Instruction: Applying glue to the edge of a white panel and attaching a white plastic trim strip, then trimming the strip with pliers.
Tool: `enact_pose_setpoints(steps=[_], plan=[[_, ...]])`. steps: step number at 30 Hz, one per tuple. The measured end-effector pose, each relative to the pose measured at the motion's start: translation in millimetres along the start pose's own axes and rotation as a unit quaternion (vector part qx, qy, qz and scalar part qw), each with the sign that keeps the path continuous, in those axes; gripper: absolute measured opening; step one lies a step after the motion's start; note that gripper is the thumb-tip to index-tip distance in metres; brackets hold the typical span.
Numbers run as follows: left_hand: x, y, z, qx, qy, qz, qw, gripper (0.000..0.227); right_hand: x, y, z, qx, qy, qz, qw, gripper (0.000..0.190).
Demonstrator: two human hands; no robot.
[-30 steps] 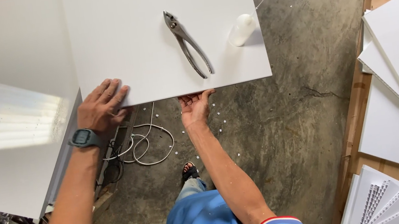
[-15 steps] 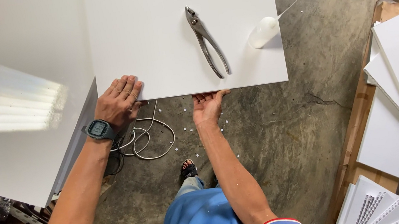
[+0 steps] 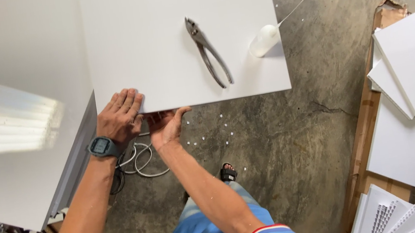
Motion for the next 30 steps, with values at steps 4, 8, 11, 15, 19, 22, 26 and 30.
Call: enact_pose_setpoints(steps=[4, 8, 11, 15, 19, 22, 26, 30], plan=[[4, 5, 5, 0.007, 0.003, 0.012, 1.0, 0.051, 7, 8, 11, 0.028, -0.008, 0.037, 0.999, 0.097], [4, 1, 8, -0.027, 0.038, 0.039, 0.998, 0.049, 5, 7, 8, 0.043, 0.014, -0.021, 0.999, 0.093], [1, -8, 12, -0.023, 0.041, 0.059, 0.997, 0.051, -3, 11, 3, 0.045, -0.001, 0.002, 0.999, 0.083], [-5, -20, 8, 0.009, 0.031, 0.077, 0.997, 0.055, -23, 24, -17, -0.083, -0.042, -0.136, 0.986, 0.068], [-4, -21, 8, 0.021, 0.036, 0.088, 0.995, 0.057, -21, 65, -63, -0.579, 0.244, -0.086, 0.773, 0.036], [-4, -23, 8, 0.017, 0.043, 0.086, 0.995, 0.057, -49, 11, -115, -0.71, 0.599, -0.111, 0.352, 0.034], [-8, -28, 12, 0.018, 0.05, 0.095, 0.994, 0.057, -26, -26, -129, -0.771, 0.596, -0.148, 0.169, 0.074], [-10, -30, 12, 0.015, 0.066, 0.11, 0.992, 0.057, -10, -33, -127, -0.759, 0.61, -0.19, 0.123, 0.088]])
Point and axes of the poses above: each hand's wrist, its own x-axis towards the middle knuckle, its own y-axis out of the back of the hand, z = x × y, the point moved 3 cm from there along x, towards the middle knuckle, and after that the axes turned 4 degrees about z, right-handed, at the moved point
